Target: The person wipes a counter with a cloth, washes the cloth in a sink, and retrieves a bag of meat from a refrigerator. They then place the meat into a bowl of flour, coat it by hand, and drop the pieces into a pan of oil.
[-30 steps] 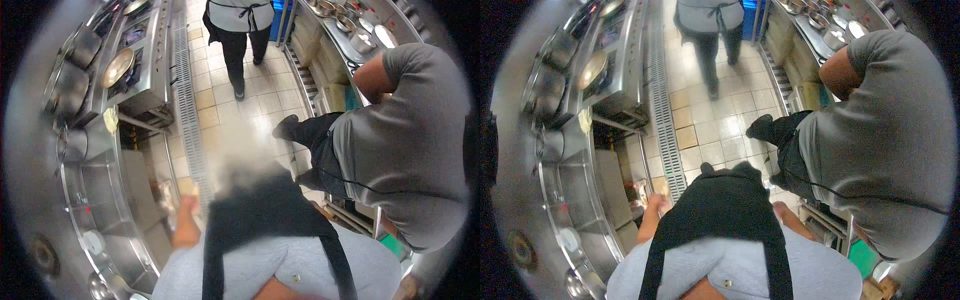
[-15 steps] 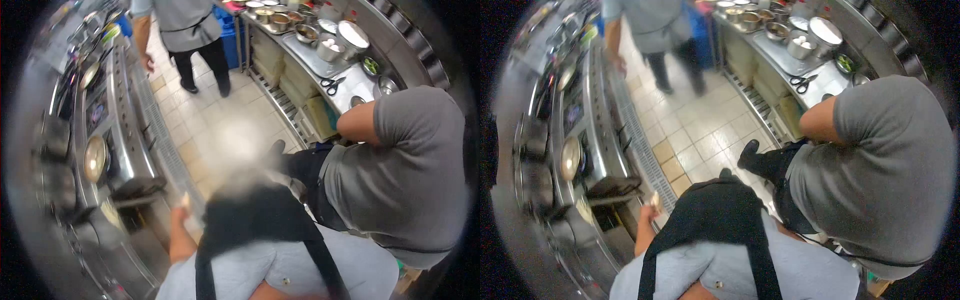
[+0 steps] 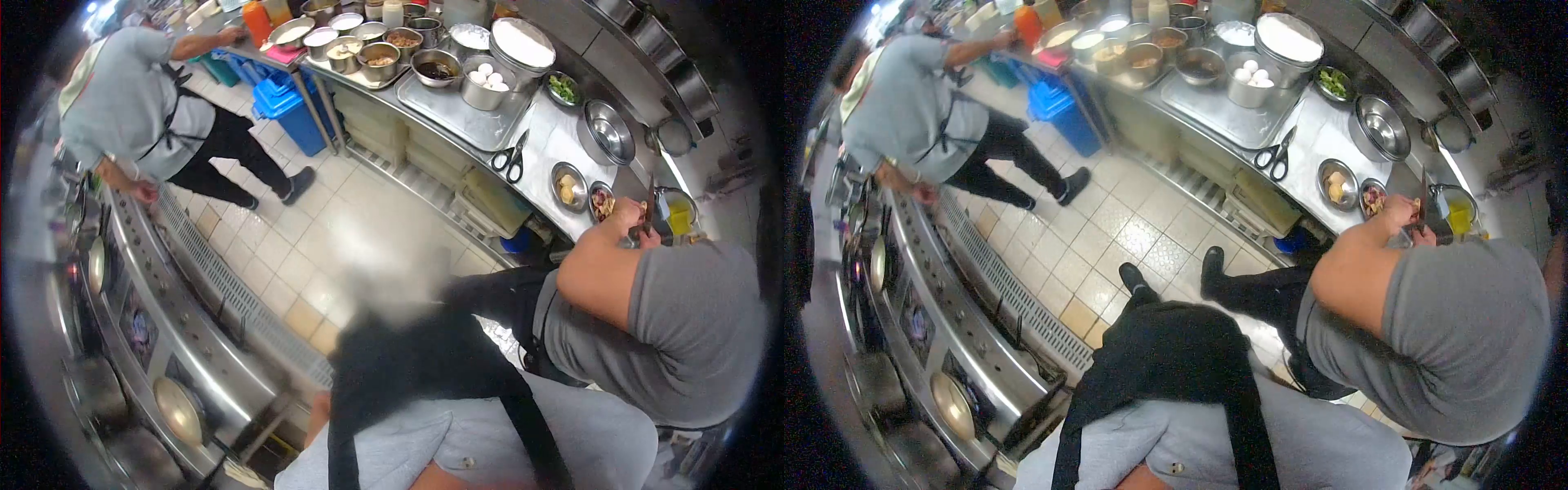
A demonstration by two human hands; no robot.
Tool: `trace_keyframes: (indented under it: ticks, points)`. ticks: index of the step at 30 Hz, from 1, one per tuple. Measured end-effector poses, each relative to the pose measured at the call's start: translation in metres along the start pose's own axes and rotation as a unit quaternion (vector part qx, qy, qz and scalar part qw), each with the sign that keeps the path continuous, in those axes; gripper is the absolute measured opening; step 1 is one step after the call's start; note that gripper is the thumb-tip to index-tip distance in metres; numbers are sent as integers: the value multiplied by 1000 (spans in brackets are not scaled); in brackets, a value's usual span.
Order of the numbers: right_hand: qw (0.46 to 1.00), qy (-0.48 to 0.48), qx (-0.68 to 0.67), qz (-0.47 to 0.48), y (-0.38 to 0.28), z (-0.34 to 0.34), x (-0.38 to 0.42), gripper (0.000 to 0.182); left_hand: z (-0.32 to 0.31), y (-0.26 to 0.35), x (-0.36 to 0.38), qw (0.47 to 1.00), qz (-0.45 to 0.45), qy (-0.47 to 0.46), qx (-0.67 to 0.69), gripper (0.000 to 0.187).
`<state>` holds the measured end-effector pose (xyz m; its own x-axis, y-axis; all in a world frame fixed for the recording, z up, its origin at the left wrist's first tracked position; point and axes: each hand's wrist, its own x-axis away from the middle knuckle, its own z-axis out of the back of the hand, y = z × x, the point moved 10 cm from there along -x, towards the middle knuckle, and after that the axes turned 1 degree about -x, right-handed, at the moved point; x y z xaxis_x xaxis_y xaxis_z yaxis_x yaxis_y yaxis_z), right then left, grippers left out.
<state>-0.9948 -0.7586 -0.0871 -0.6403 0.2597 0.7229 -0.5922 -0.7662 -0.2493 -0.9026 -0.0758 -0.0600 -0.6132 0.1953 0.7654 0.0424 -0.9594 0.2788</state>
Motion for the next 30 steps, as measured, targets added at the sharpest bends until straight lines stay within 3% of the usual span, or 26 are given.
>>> trace_keyframes:
  ticks: [3, 6, 8, 10, 11, 12, 13, 14, 15, 16, 17, 18, 19, 20, 22, 23, 24, 25, 26, 28, 30]
  points:
    - [997, 46, -26, 52, -38, -49, -2, 16, 85, 13, -70, 997, -63, -2, -52, 41]
    - [972, 171, -85, 136, -104, -53, -16, 17, 189, 45, -148, 973, -163, -11, -162, 46]
    - [946, 259, -49, 189, -206, 84, 9, 18, 254, 40, -206, 944, -35, 25, -328, 46]
    - [964, 200, -151, 85, -237, 149, -16, 16, 291, -14, -293, 995, -57, 85, 12, 25]
    - [945, 204, -256, 29, -249, 192, -14, 16, 320, 25, -287, 967, -99, 55, -226, 24]
    - [911, 203, -358, -28, -256, 227, -12, 17, 371, 99, -249, 880, -155, 50, -445, 24]
    - [881, 326, -343, 18, -265, 278, -12, 18, 387, 54, -305, 980, -76, 85, -162, 24]
    - [836, 442, -319, 63, -269, 326, -5, 19, 405, 16, -346, 975, -37, 161, 152, 25]
    - [814, 430, -389, 40, -261, 358, -14, 21, 416, 81, -327, 941, -109, 70, -314, 27]
    - [786, 415, -458, 18, -252, 392, -25, 24, 423, 92, -334, 939, -113, 67, -318, 27]
    - [757, 399, -517, -6, -235, 419, -40, 24, 431, 86, -351, 981, -108, 78, -137, 26]
    - [743, 431, -511, 19, -225, 460, -44, 25, 436, 73, -371, 990, -98, 86, 49, 25]
    - [711, 491, -501, 42, -214, 504, -42, 24, 438, 77, -388, 974, -178, 121, 76, 22]
    - [713, 504, -487, 1, -209, 544, -33, 24, 434, 80, -383, 973, -180, 121, 74, 22]
    - [669, 568, -478, 33, -178, 617, -44, 24, 418, 90, -382, 980, -149, 117, 56, 24]
    - [678, 596, -430, 8, -173, 651, -41, 22, 404, 113, -363, 973, -117, 69, -185, 31]
    - [676, 588, -445, -1, -157, 677, -56, 23, 399, 155, -321, 903, -114, 16, -415, 41]
    - [689, 627, -361, -33, -136, 706, -71, 27, 390, 179, -301, 899, -109, -4, -424, 41]
    - [688, 627, -365, -31, -131, 729, -82, 27, 381, 177, -296, 917, -104, -5, -385, 41]
    - [735, 599, -300, -108, -123, 754, -96, 32, 359, 169, -286, 945, -95, -9, -311, 42]
    - [757, 583, -269, -122, -97, 770, -128, 32, 342, 162, -281, 962, -88, -10, -259, 42]
